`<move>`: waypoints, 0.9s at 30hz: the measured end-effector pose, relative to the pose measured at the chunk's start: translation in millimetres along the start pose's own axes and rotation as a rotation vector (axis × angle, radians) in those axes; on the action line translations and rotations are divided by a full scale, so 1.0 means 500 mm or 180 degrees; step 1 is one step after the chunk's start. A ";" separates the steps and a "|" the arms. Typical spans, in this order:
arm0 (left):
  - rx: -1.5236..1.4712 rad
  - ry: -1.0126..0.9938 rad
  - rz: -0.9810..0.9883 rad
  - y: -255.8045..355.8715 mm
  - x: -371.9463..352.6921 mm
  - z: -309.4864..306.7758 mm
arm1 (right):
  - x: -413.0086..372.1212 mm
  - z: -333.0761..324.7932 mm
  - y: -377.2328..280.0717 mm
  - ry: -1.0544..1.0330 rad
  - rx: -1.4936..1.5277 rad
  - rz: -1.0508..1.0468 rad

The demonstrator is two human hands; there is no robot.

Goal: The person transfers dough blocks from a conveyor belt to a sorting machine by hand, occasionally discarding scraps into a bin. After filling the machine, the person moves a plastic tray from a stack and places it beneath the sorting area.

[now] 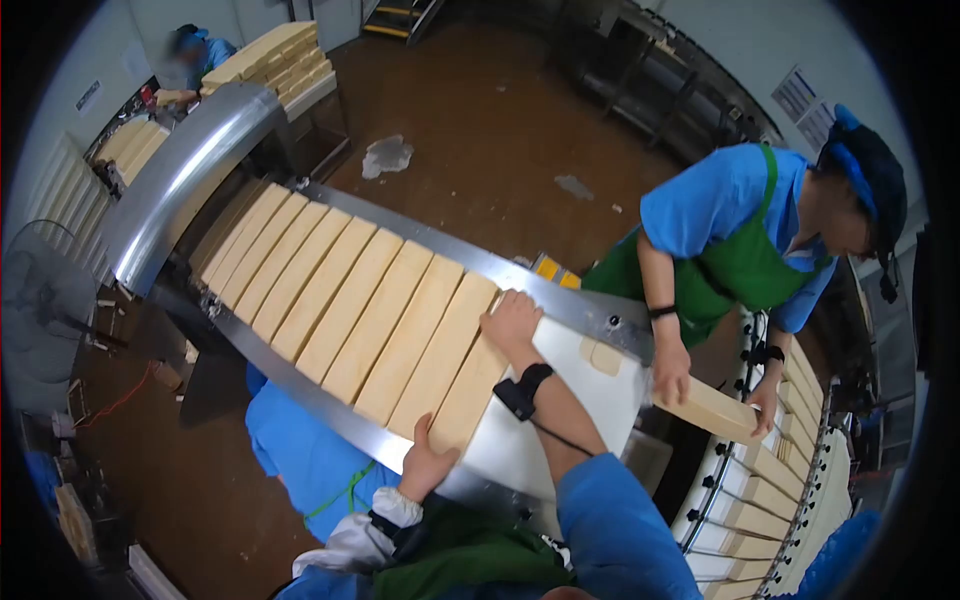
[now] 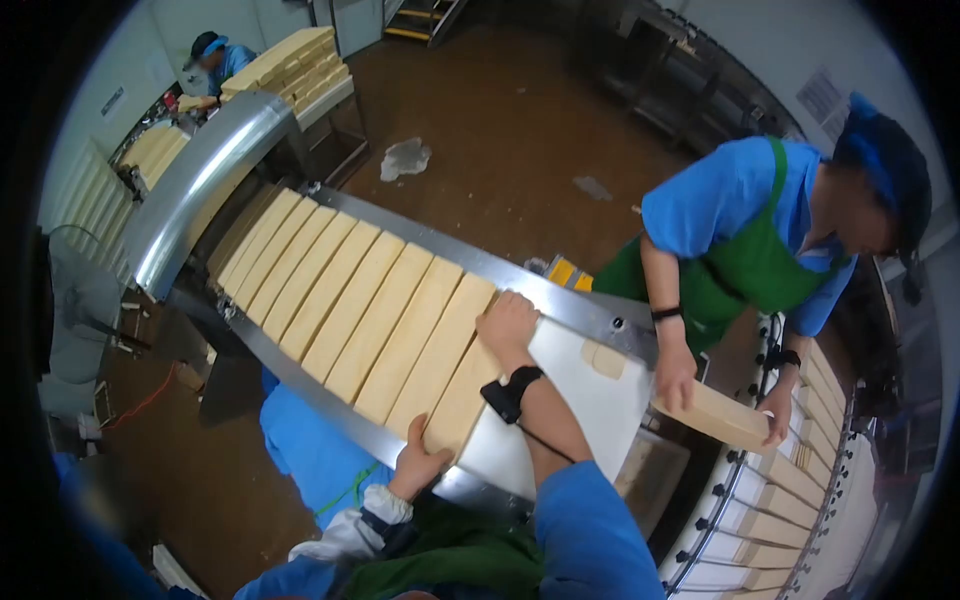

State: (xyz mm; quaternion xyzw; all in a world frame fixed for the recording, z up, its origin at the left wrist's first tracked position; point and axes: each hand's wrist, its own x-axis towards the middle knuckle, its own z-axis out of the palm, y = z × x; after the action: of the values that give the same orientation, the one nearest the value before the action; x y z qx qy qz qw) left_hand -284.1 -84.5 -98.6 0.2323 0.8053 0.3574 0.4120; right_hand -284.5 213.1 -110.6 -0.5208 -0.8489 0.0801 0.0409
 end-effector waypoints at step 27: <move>0.1734 -0.1639 0.2522 0.267 -0.177 0.372 | -0.835 -0.336 0.673 0.1009 0.0556 0.1757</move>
State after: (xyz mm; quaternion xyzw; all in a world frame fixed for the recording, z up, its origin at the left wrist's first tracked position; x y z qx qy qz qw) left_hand -70.4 12.8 -27.2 0.6963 0.5927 0.1952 0.3546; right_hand 226.1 6.6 0.6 -0.7317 -0.6487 0.0787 0.1938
